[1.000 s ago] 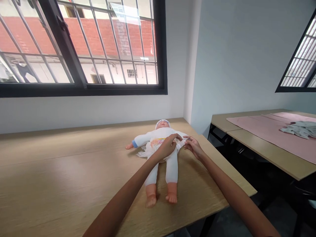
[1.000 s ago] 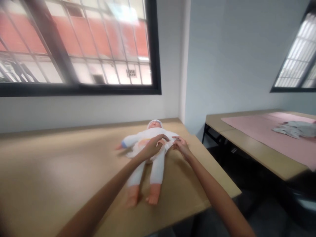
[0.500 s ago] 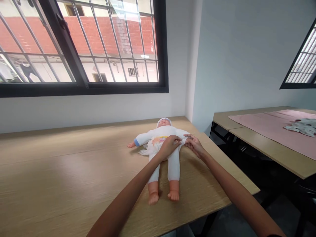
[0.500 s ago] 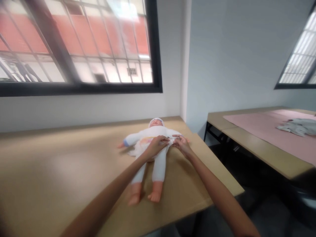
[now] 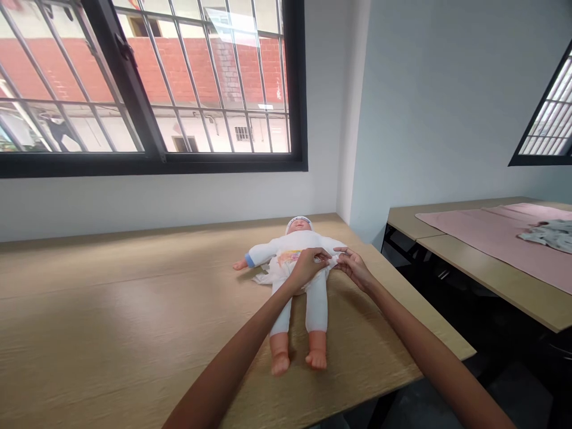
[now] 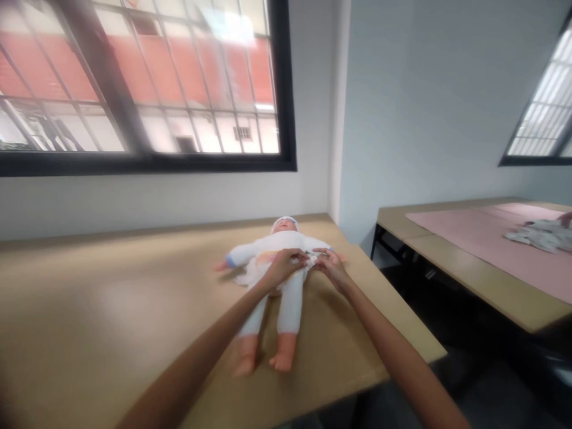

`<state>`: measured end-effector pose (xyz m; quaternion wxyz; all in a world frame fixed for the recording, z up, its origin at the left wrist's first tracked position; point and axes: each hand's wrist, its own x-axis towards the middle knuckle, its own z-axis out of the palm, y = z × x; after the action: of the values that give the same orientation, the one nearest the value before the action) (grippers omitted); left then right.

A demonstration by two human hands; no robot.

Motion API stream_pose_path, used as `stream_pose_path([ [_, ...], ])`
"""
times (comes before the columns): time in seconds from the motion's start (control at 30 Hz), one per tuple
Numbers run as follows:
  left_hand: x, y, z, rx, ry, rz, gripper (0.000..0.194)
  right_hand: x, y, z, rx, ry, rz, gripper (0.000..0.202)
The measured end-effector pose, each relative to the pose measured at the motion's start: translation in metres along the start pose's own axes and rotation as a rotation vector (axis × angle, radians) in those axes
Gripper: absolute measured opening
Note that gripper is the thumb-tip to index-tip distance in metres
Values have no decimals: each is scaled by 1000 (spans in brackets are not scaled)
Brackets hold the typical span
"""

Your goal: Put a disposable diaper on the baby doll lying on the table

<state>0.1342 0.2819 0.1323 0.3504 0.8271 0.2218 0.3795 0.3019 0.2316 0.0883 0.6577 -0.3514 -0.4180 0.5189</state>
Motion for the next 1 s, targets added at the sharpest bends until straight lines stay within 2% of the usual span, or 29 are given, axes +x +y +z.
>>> stream_pose_path([
  [0.37, 1, -2, -3, 39, -38, -22, 13, -1, 1, 0, -17, -11, 1, 38],
  [0.63, 1, -1, -3, 57, -24, -49, 26, 1, 3, -2, -16, 13, 10, 38],
  [0.77, -1, 3, -4, 22, -47, -57, 18, -1, 0, 0, -7, -5, 1, 37],
  [1.0, 0, 1, -4, -18, -46, -73, 19, -5, -3, 5, -28, -31, 2, 35],
])
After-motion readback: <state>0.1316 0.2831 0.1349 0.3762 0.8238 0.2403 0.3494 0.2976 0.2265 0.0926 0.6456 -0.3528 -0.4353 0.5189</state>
